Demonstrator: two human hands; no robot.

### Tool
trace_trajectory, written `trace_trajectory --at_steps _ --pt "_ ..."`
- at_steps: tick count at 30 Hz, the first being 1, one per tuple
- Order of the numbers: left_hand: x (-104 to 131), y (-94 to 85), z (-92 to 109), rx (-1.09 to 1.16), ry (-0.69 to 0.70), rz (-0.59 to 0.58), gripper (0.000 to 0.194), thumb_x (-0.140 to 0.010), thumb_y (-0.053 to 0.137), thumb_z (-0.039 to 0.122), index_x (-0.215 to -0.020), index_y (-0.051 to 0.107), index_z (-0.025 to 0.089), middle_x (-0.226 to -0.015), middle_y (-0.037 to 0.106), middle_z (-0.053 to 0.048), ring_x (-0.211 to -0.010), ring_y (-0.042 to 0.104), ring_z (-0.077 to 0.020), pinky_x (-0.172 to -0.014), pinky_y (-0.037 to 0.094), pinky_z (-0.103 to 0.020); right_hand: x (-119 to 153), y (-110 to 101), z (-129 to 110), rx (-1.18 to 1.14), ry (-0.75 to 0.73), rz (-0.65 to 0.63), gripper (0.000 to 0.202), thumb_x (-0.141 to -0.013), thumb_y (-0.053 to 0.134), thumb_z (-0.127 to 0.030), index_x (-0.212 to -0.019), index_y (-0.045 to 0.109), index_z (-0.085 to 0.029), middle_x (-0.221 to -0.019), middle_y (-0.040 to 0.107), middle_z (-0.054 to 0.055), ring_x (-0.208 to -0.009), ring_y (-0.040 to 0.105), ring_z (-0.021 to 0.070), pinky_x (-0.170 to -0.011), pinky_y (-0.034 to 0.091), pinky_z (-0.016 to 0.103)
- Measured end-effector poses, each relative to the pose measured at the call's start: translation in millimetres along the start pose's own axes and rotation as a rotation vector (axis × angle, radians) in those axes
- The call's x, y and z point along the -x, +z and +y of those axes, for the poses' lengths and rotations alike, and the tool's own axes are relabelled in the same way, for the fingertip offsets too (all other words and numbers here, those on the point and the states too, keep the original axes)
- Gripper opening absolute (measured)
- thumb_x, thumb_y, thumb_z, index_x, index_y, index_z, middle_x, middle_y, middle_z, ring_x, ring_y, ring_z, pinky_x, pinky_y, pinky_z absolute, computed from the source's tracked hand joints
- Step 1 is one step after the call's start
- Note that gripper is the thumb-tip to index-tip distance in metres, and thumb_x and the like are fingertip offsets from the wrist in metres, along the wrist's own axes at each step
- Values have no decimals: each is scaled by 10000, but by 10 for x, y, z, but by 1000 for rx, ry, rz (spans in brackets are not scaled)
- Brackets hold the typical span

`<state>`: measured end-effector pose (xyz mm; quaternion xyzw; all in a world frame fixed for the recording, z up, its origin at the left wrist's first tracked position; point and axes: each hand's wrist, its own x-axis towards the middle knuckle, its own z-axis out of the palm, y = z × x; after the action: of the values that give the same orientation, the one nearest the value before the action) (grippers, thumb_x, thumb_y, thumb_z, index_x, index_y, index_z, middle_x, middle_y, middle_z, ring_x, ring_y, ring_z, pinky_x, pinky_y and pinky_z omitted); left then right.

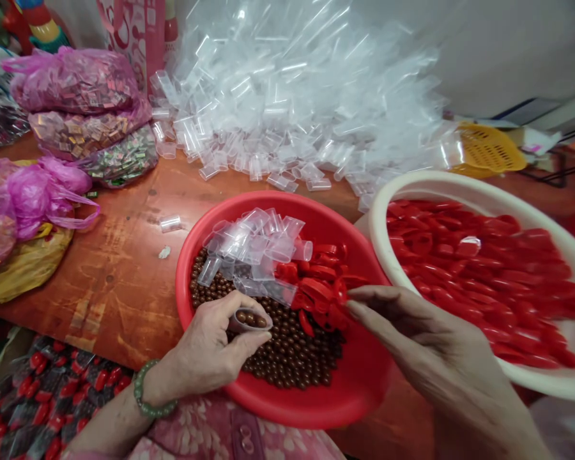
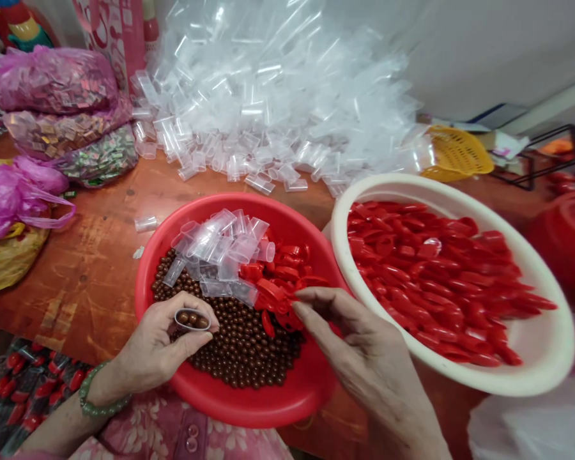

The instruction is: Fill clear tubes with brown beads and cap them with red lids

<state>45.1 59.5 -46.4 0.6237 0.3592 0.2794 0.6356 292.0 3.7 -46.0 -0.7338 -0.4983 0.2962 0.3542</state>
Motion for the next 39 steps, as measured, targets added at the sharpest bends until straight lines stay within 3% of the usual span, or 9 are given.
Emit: trace_trajectory --at_steps 4,7,14,17,21,24,28,32,39 --pt "-25 64 -21 -23 122 131 112 -854 608 161 -961 639 149 -1062 694 -72 -973 647 -153 -896 495 -265 43 140 -172 -277 145 -145 255 -747 730 -449 -874 680 -233 -682 667 2 -559 613 138 -497 519 225" --pt "-17 81 -47 -53 219 188 222 -864 604 152 -1079 659 154 -1186 684 -86 -1107 628 -176 -1005 463 -298 43 238 -265 -433 213 -300 226 -734 756 -413 -835 700 -219 -649 657 -3 -542 625 119 -501 522 191" --pt "10 59 -71 -69 165 252 208 -844 629 165 -1037 702 134 -943 752 -58 -803 689 -134 -761 538 -218 98 325 -277 -683 302 -438 244 -635 848 -307 -842 750 -222 -736 695 9 -570 678 120 -554 568 185" --pt "3 48 -45 -81 192 220 175 -825 663 182 -982 718 126 -878 749 -56 -755 674 -125 -714 520 -199 147 338 -309 -728 233 -362 240 -622 856 -303 -829 756 -233 -723 693 7 -553 675 129 -531 578 200" --pt "8 46 4 -106 206 121 130 -817 683 205 -878 731 101 -808 730 -71 -708 641 -121 -670 489 -194 193 382 -381 -566 -177 -162 140 -706 795 -211 -829 760 -269 -748 733 12 -658 694 152 -590 589 208" --pt "20 52 13 -131 192 104 128 -824 673 201 -856 728 90 -770 710 -70 -678 611 -114 -643 466 -191 221 444 -423 -371 -428 -56 256 -773 714 -115 -960 747 -286 -839 754 16 -738 700 175 -667 598 271" --pt "31 56 -14 -146 212 82 118 -823 669 178 -865 720 80 -785 708 -74 -703 608 -117 -671 457 -191 256 561 -420 -234 -618 -5 399 -779 673 -34 -1102 699 -267 -881 746 26 -745 692 179 -679 587 308" --pt "33 51 -36 -186 240 46 112 -825 644 139 -879 708 64 -779 689 -74 -703 589 -121 -670 441 -198 270 648 -366 -258 -648 -30 465 -772 657 5 -1158 655 -254 -936 723 40 -812 679 177 -705 586 310" --pt "-17 18 -26 -114 110 -27 122 -797 703 218 -766 650 112 -667 565 25 -621 492 -79 -632 386 -186 195 564 -432 -288 -473 21 312 -830 646 -92 -1069 682 -289 -925 721 12 -843 695 178 -780 595 318"
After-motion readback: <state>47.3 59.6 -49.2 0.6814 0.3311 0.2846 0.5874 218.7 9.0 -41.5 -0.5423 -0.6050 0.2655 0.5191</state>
